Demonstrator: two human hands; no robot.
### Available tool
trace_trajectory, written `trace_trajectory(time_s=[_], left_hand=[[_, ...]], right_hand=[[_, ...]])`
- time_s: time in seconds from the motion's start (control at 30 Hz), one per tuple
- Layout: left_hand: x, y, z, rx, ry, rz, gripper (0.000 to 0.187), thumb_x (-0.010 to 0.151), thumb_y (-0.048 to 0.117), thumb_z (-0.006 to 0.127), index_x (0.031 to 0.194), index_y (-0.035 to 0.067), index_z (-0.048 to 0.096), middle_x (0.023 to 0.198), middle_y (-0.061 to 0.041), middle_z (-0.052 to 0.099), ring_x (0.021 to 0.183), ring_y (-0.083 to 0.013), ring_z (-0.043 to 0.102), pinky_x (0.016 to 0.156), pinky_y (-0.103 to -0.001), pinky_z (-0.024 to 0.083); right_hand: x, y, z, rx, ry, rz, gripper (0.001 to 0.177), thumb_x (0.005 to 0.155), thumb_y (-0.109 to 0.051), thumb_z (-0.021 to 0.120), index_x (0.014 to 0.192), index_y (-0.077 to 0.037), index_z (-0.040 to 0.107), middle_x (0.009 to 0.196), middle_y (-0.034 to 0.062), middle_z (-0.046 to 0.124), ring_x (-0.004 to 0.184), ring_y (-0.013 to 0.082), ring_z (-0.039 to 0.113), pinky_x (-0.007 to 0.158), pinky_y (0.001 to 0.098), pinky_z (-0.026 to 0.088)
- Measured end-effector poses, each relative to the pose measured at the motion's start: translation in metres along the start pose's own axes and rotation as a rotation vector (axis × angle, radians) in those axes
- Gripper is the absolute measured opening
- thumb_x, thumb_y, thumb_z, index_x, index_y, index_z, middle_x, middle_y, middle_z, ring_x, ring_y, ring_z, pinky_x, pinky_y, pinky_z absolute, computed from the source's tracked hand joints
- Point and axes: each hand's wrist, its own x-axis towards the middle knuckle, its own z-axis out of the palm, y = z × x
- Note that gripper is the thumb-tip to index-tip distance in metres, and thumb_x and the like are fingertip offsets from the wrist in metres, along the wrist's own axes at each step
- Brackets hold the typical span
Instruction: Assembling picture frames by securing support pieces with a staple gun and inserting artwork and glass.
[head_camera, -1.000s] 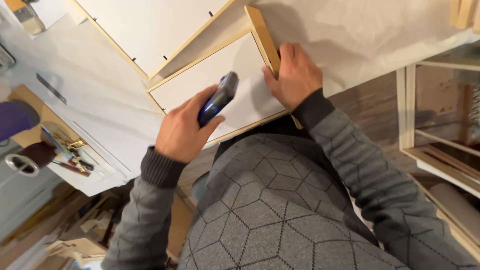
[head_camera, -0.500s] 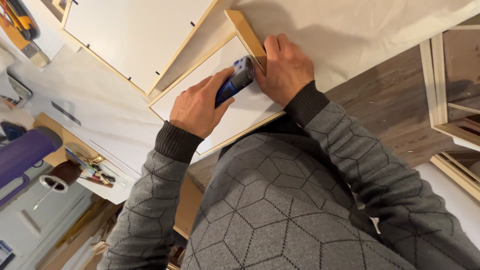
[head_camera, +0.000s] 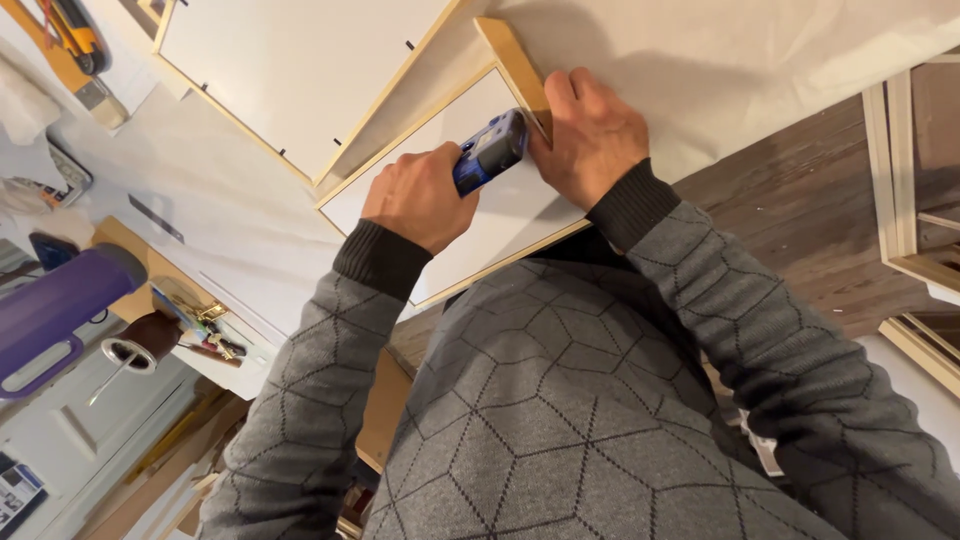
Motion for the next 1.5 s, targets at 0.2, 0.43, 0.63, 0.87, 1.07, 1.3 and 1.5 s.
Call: trace_trajectory(time_s=[0.2, 0.43, 0.63, 0.87, 1.07, 1.3, 1.5], left_hand=[[-0.001, 0.002, 0.003, -0.002, 0.018, 0.007, 0.026, 0.085, 0.024, 0.066, 0.103, 0.007, 0.069, 0.082, -0.018, 0.073, 0.074, -0.0401, 0.071, 0.072, -0.050, 0.057], [0.000, 0.003, 0.005, 0.084, -0.015, -0.053, 0.027, 0.085, 0.030, 0.067, 0.099, 0.007, 0.070, 0.083, -0.019, 0.073, 0.077, -0.0402, 0.071, 0.074, -0.051, 0.057], [-0.003, 0.000, 0.002, 0.068, 0.013, -0.033, 0.024, 0.085, 0.027, 0.065, 0.100, 0.009, 0.069, 0.082, -0.019, 0.072, 0.076, -0.0425, 0.070, 0.073, -0.054, 0.056], [-0.032, -0.005, 0.030, -0.028, 0.022, 0.043, 0.030, 0.081, 0.022, 0.066, 0.107, 0.007, 0.066, 0.091, -0.018, 0.073, 0.078, -0.0431, 0.070, 0.072, -0.054, 0.055], [-0.057, 0.013, 0.052, -0.059, -0.084, 0.043, 0.031, 0.082, 0.021, 0.066, 0.108, 0.004, 0.064, 0.097, -0.017, 0.073, 0.078, -0.0394, 0.071, 0.073, -0.050, 0.057], [-0.055, 0.024, 0.062, -0.078, -0.062, 0.102, 0.030, 0.081, 0.022, 0.068, 0.104, 0.002, 0.063, 0.097, -0.016, 0.072, 0.081, -0.0400, 0.070, 0.073, -0.051, 0.056], [-0.051, 0.026, 0.067, -0.052, -0.062, 0.110, 0.027, 0.081, 0.021, 0.068, 0.101, 0.003, 0.062, 0.097, -0.015, 0.072, 0.084, -0.0403, 0.070, 0.076, -0.051, 0.056]], right_hand=[[0.003, 0.002, -0.002, 0.005, -0.055, -0.036, 0.038, 0.093, -0.028, 0.080, 0.103, -0.002, 0.055, 0.094, 0.0149, 0.063, 0.081, 0.0335, 0.067, 0.065, 0.0453, 0.054], [0.003, 0.005, 0.001, -0.015, -0.055, -0.048, 0.037, 0.093, -0.027, 0.080, 0.103, -0.002, 0.055, 0.095, 0.0156, 0.063, 0.082, 0.0331, 0.067, 0.067, 0.0447, 0.055], [-0.001, 0.000, -0.002, -0.013, -0.034, -0.029, 0.037, 0.092, -0.027, 0.080, 0.104, -0.003, 0.055, 0.098, 0.0154, 0.063, 0.087, 0.0342, 0.067, 0.069, 0.0457, 0.055], [-0.048, 0.004, -0.012, 0.061, -0.061, 0.081, 0.039, 0.087, -0.026, 0.080, 0.107, -0.005, 0.054, 0.103, 0.0156, 0.062, 0.095, 0.0374, 0.064, 0.074, 0.0478, 0.053], [-0.076, 0.011, -0.018, 0.093, -0.131, 0.138, 0.039, 0.089, -0.025, 0.079, 0.107, -0.003, 0.053, 0.102, 0.0168, 0.061, 0.094, 0.0376, 0.064, 0.075, 0.0486, 0.052], [-0.077, 0.010, -0.018, 0.085, -0.137, 0.136, 0.038, 0.089, -0.025, 0.079, 0.104, -0.002, 0.053, 0.100, 0.0182, 0.060, 0.093, 0.0390, 0.063, 0.075, 0.0489, 0.052], [-0.078, 0.012, -0.013, 0.081, -0.106, 0.116, 0.036, 0.089, -0.023, 0.078, 0.104, -0.002, 0.053, 0.100, 0.0186, 0.060, 0.093, 0.0397, 0.063, 0.076, 0.0489, 0.052]])
